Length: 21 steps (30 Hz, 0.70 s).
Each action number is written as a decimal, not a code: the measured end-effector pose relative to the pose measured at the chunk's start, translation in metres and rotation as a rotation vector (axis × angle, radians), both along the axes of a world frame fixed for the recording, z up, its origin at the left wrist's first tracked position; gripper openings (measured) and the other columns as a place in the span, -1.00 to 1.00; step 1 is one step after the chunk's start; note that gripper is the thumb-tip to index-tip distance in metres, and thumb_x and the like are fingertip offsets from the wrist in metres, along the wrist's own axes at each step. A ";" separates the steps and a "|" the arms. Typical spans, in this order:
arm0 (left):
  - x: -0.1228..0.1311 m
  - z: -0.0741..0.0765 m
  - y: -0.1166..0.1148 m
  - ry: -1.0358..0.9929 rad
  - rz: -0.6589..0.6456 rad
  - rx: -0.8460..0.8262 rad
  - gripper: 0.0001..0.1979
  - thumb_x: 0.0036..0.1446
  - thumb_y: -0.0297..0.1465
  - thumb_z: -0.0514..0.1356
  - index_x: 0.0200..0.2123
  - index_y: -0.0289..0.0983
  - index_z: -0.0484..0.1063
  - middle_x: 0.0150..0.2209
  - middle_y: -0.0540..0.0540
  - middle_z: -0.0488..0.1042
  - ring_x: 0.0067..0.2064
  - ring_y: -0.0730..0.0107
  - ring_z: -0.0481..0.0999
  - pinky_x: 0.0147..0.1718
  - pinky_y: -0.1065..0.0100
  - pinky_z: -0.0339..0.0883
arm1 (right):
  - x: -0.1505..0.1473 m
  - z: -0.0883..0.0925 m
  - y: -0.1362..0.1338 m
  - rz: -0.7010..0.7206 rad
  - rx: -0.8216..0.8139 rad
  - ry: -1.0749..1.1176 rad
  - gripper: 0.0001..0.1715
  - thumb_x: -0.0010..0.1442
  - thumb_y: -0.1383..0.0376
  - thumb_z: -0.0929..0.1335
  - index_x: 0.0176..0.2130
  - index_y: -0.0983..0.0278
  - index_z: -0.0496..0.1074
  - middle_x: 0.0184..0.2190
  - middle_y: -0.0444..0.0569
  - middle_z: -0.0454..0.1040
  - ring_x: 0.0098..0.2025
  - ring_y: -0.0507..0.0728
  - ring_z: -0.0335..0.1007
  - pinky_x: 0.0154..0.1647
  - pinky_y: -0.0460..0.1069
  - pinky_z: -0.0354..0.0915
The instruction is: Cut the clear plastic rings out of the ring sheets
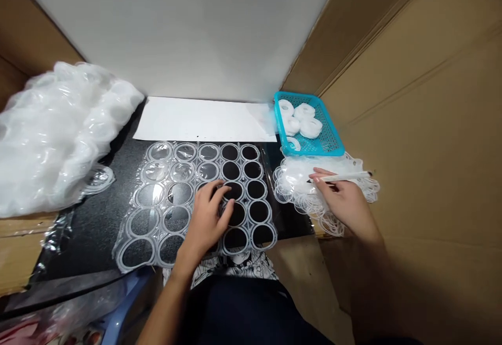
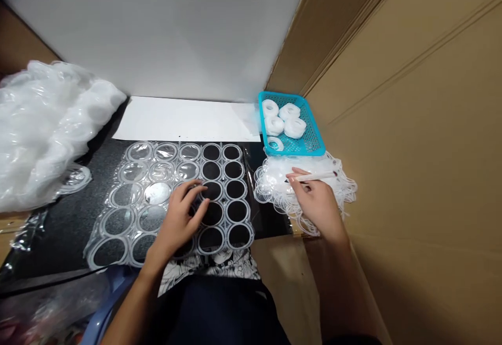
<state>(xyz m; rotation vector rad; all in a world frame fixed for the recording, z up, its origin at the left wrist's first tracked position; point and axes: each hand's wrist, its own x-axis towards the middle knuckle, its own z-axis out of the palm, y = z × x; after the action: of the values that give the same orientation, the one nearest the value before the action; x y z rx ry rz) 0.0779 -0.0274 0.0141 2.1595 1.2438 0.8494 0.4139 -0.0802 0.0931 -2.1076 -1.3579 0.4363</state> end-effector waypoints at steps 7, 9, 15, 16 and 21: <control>-0.037 -0.009 0.006 0.242 0.122 0.056 -0.68 0.42 -0.28 0.15 0.15 -0.24 0.43 0.22 -0.32 0.40 0.27 -0.09 0.36 0.25 -0.14 0.22 | -0.088 -0.006 0.033 0.332 0.189 0.166 -0.73 0.43 0.13 0.35 -0.05 0.11 0.65 -0.04 -0.01 0.64 0.01 0.18 0.57 0.11 0.12 0.44; -0.042 -0.013 0.004 0.288 0.125 0.053 -0.66 0.43 -0.28 0.13 0.19 -0.23 0.41 0.26 -0.32 0.40 0.30 -0.08 0.35 0.26 -0.13 0.22 | -0.131 -0.025 0.069 0.562 0.196 0.273 -0.76 0.43 0.15 0.37 -0.04 0.06 0.65 -0.04 -0.06 0.65 0.03 0.16 0.58 0.12 0.12 0.46; -0.042 -0.015 0.000 0.354 0.117 0.076 -0.63 0.44 -0.28 0.08 0.23 -0.21 0.40 0.29 -0.27 0.41 0.32 -0.06 0.34 0.29 -0.12 0.18 | -0.190 -0.075 0.135 0.804 0.139 0.292 -0.77 0.42 0.26 0.36 -0.14 0.16 0.66 -0.07 -0.02 0.69 0.05 0.18 0.61 0.22 0.17 0.44; -0.042 -0.014 -0.001 0.356 0.116 0.077 -0.63 0.44 -0.29 0.09 0.24 -0.21 0.41 0.30 -0.26 0.41 0.32 -0.05 0.34 0.30 -0.12 0.18 | -0.189 -0.078 0.136 0.797 0.132 0.303 -0.77 0.41 0.25 0.37 -0.15 0.18 0.66 -0.08 -0.01 0.70 0.03 0.19 0.62 0.20 0.17 0.45; -0.041 -0.012 -0.001 0.371 0.112 0.084 -0.63 0.44 -0.30 0.09 0.22 -0.28 0.41 0.31 -0.27 0.41 0.32 -0.06 0.32 0.30 -0.10 0.16 | -0.176 -0.083 0.127 0.773 0.129 0.357 -0.77 0.40 0.21 0.38 -0.18 0.20 0.65 -0.11 -0.01 0.69 -0.02 0.18 0.62 0.17 0.13 0.44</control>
<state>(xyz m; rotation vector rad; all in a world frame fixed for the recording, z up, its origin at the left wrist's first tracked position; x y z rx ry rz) 0.0367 -0.0279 0.0023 2.4101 1.5427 0.5668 0.2382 0.0464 0.0102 -1.2518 -1.8696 0.9462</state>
